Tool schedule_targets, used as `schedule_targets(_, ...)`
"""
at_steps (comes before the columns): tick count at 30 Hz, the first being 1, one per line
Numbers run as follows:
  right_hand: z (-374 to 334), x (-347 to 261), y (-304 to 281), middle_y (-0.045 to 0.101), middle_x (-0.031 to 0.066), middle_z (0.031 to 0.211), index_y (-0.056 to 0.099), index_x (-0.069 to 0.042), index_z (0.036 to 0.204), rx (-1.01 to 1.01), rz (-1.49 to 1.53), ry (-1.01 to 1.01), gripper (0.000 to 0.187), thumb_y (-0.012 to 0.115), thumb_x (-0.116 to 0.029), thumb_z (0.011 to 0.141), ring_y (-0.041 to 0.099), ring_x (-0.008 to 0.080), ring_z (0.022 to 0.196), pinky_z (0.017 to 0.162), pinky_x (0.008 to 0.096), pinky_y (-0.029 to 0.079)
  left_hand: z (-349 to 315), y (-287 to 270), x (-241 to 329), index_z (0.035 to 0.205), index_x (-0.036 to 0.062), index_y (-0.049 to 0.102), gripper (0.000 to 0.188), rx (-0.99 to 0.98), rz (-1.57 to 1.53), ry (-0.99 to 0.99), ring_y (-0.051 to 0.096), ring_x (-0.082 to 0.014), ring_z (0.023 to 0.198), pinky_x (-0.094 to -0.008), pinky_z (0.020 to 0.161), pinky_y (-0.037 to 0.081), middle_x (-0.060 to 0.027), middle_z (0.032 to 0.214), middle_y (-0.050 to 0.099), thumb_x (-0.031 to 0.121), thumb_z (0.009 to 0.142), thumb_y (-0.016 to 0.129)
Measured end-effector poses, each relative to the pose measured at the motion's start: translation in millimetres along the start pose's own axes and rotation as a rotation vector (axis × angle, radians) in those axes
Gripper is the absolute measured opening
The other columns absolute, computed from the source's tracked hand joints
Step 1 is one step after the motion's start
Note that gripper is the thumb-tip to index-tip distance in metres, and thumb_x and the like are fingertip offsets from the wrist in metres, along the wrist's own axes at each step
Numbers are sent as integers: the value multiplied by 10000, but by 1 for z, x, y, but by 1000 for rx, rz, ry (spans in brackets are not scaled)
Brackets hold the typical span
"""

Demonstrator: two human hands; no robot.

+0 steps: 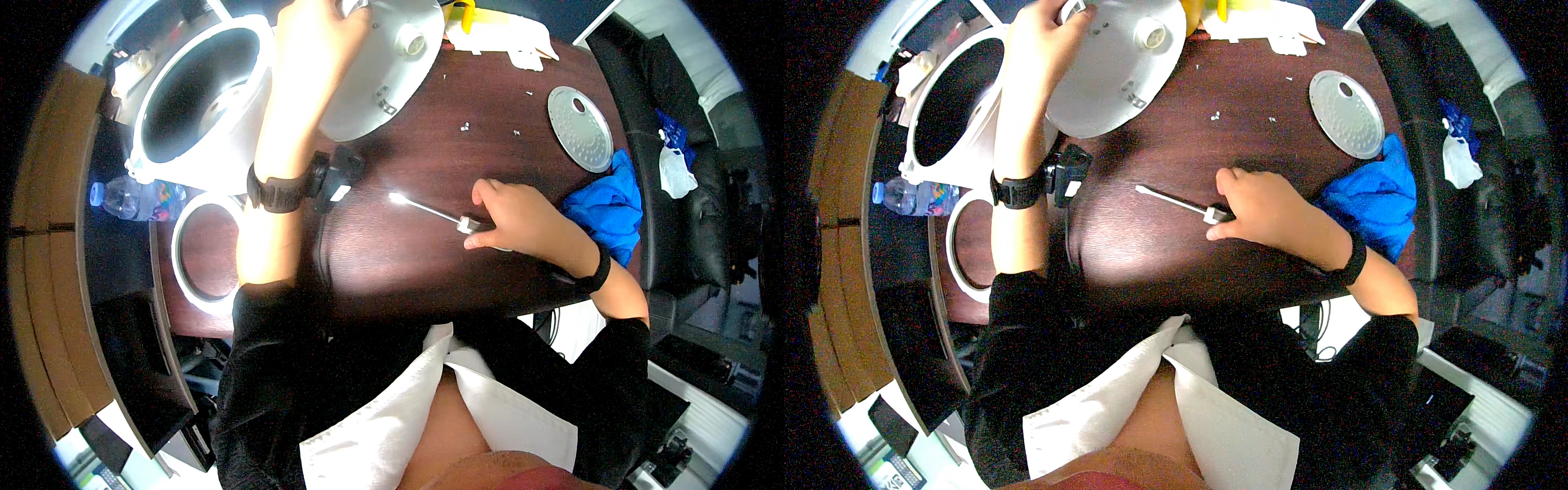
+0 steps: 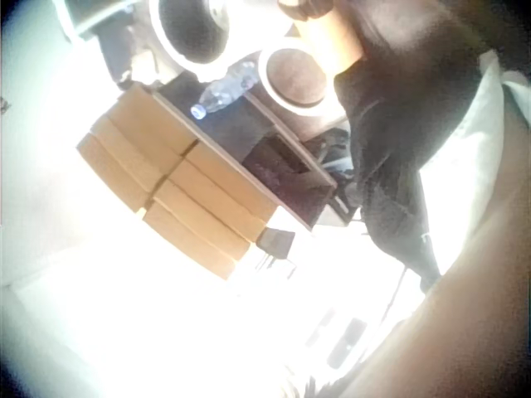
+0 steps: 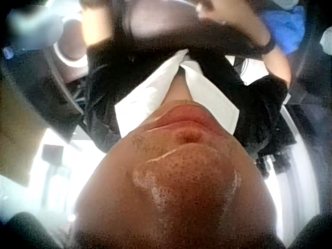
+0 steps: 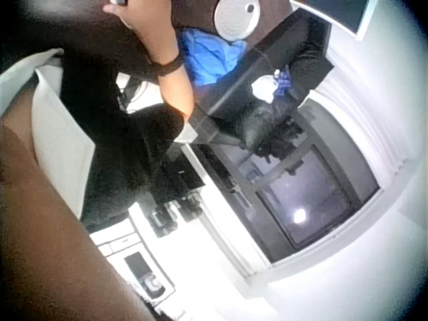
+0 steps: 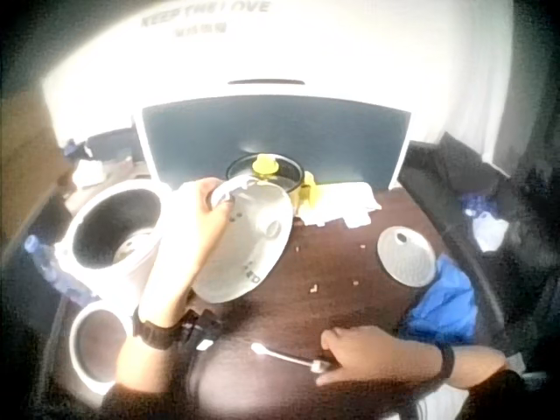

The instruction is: The person uses a screwdriver to remove screws from a white plastic appliance part, then inserts small metal components into the part and secures them with the screwdriver.

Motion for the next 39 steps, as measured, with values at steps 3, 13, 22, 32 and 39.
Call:
schedule_targets(3, -8, 2, 13, 604, 165, 876, 502, -31, 918, 14, -20, -23, 410, 722, -332, 745, 608, 369, 796, 680, 435, 477, 5, -4, -2, 1033, 1, 649, 304, -86, -20, 8, 640, -329, 927, -390, 798, 489, -240, 964, 652, 186, 794, 615)
schedule_targets(13, -8, 11, -11, 580, 64, 685, 525, -25, 882, -2, 745, 131, 145, 583, -157, 863, 606, 183, 567, 510, 311, 466, 16, 9, -34, 1203, 82, 564, 402, -265, 70, 80, 643, -306, 989, -369, 868, 487, -183, 1050, 654, 187, 815, 579)
schedule_targets(22, 53, 23, -33, 497, 23, 656, 506, -39, 936, 271, 1351, -11, 287, 435, -312, 988, 457, 90, 434, 372, 225, 355, 6, 16, -12, 1206, 86, 553, 397, -258, -33, 137, 641, -317, 993, -376, 854, 492, -184, 1044, 656, 124, 812, 575)
schedule_targets(32, 68, 24, -28, 482, 14, 644, 519, -18, 983, 276, 1294, -8, 344, 405, -342, 1003, 443, 77, 430, 352, 223, 351, 6, 15, -9, 1189, 79, 564, 368, -241, -52, 142, 645, -330, 973, -374, 841, 497, -207, 1025, 653, 124, 824, 553)
schedule_targets(39, 67, 20, -30, 483, 14, 646, 525, -27, 978, 223, 1411, 29, 363, 397, -366, 1002, 438, 73, 424, 345, 222, 340, 3, 18, -6, 1112, 41, 588, 352, -167, -101, 177, 638, -378, 905, -418, 820, 496, -226, 930, 654, 68, 763, 540)
Point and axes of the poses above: each hand's wrist, its own z-axis towards the middle knuckle, its own y-axis out of the palm, x = y × z, the point moved 1 cm from there along z, towards the middle knuckle
